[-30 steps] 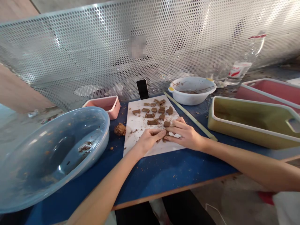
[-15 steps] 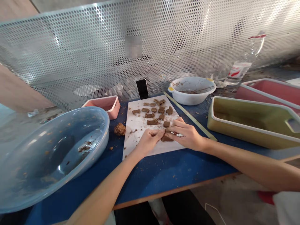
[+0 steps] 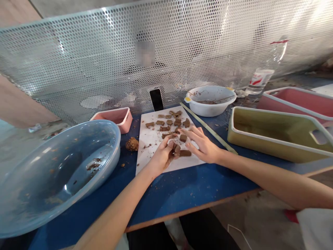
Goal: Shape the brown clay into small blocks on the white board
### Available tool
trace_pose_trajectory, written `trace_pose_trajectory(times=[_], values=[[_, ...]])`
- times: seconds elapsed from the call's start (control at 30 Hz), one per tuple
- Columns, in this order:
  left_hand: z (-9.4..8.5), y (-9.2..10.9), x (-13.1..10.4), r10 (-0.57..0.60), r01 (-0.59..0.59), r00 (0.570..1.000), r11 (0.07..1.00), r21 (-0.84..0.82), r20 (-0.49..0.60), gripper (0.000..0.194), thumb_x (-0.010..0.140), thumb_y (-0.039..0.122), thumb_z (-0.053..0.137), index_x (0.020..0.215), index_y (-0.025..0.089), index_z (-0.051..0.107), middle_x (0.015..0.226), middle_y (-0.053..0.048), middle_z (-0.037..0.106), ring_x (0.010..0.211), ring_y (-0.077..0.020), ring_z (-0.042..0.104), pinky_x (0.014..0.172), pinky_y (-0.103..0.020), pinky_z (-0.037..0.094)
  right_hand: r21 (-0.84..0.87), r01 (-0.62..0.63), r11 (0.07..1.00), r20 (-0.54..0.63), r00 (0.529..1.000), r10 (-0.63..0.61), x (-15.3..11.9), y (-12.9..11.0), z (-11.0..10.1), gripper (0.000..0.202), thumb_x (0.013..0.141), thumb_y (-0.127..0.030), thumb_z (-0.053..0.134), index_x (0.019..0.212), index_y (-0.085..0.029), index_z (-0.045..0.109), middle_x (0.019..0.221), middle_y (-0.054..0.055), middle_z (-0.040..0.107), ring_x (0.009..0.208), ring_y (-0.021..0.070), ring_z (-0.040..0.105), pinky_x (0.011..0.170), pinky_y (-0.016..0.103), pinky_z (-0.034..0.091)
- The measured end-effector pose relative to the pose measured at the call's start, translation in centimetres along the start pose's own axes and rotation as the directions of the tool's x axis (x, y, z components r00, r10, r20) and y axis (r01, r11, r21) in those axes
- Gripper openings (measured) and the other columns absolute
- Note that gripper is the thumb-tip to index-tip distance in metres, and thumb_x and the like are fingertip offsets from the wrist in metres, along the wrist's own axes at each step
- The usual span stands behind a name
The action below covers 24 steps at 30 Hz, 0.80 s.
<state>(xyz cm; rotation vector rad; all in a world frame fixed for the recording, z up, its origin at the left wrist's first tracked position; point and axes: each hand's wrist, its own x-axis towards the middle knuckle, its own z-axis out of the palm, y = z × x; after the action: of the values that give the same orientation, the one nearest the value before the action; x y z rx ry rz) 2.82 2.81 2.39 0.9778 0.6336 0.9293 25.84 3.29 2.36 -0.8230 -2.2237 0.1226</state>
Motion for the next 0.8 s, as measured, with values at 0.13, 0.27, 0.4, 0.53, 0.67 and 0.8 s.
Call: trace_pose_trajectory(times=[0.13, 0.27, 0.4, 0.53, 0.67, 0.8], values=[[-0.6, -0.1, 0.1, 0.032, -0.032, 0.999, 0.999, 0.018, -0.010, 0.053, 0.097, 0.049, 0.088, 0.133, 0.022, 0.060, 0.074, 0.004, 0.061, 0.068, -0.0145, 0.062, 0.068, -0.028, 0.049, 0.030, -0.042, 0.999, -0.034, 0.998, 0.043, -0.1, 0.1, 0.2, 0.050, 0.118, -0.040, 0.047, 0.165, -0.024, 0.048, 0.114, 0.010, 0.065, 0.103, 0.0281, 0.062, 0.099, 0.049, 0.051], [-0.5, -0.5, -0.1, 0.010, -0.010, 0.999, 1.000, 0.003, 0.032, 0.073, 0.089, 0.044, 0.097, 0.144, 0.022, 0.054, 0.088, -0.001, 0.074, 0.097, -0.0252, 0.078, 0.091, -0.040, 0.060, 0.145, -0.093, 0.985, -0.101, 0.989, 0.108, -0.3, 0.1, 0.7, 0.049, 0.116, -0.043, 0.051, 0.162, -0.024, 0.052, 0.114, 0.011, 0.060, 0.106, 0.0280, 0.061, 0.103, 0.052, 0.056], [2.0, -0.5, -0.4, 0.012, -0.011, 0.998, 1.000, -0.019, 0.054, 0.086, 0.091, 0.031, 0.094, 0.161, 0.027, 0.044, 0.119, -0.010, 0.080, 0.115, -0.0277, 0.078, 0.106, -0.047, 0.058, 0.294, -0.178, 0.939, -0.189, 0.952, 0.239, 0.2, 0.4, 1.0, 0.050, 0.117, -0.050, 0.046, 0.162, -0.029, 0.051, 0.138, 0.015, 0.055, 0.129, 0.0290, 0.061, 0.117, 0.054, 0.055], [6.7, 1.5, 0.1, 0.018, -0.018, 1.000, 1.000, -0.004, 0.017, 0.064, 0.103, 0.021, 0.074, 0.162, 0.028, 0.050, 0.133, -0.013, 0.076, 0.118, -0.0279, 0.076, 0.101, -0.043, 0.060, 0.333, -0.241, 0.912, -0.238, 0.914, 0.328, 3.1, 0.6, 0.1, 0.053, 0.121, -0.053, 0.027, 0.164, -0.031, 0.049, 0.158, 0.014, 0.051, 0.158, 0.0269, 0.046, 0.137, 0.056, 0.038], [10.3, 5.6, 1.7, 0.134, -0.148, 0.985, 0.981, -0.126, -0.110, 0.045, 0.116, 0.040, 0.042, 0.153, 0.020, 0.059, 0.133, -0.016, 0.074, 0.129, -0.0355, 0.072, 0.099, -0.047, 0.064, 0.335, -0.120, 0.934, -0.209, 0.958, 0.198, 7.7, 0.0, -1.6, 0.070, 0.119, -0.064, 0.017, 0.176, -0.029, 0.034, 0.180, 0.012, 0.035, 0.174, 0.0286, 0.024, 0.144, 0.059, 0.018], [10.4, 9.4, 4.0, 0.186, -0.225, 0.960, 0.958, -0.179, -0.211, 0.054, 0.115, 0.062, 0.033, 0.150, 0.034, 0.062, 0.148, -0.004, 0.070, 0.156, -0.0330, 0.057, 0.120, -0.045, 0.057, 0.363, 0.036, 0.931, -0.213, 0.976, 0.045, 12.0, -2.1, -1.5, 0.082, 0.113, -0.078, 0.021, 0.182, -0.033, 0.022, 0.189, 0.002, 0.024, 0.178, 0.0302, 0.007, 0.145, 0.059, 0.009]])
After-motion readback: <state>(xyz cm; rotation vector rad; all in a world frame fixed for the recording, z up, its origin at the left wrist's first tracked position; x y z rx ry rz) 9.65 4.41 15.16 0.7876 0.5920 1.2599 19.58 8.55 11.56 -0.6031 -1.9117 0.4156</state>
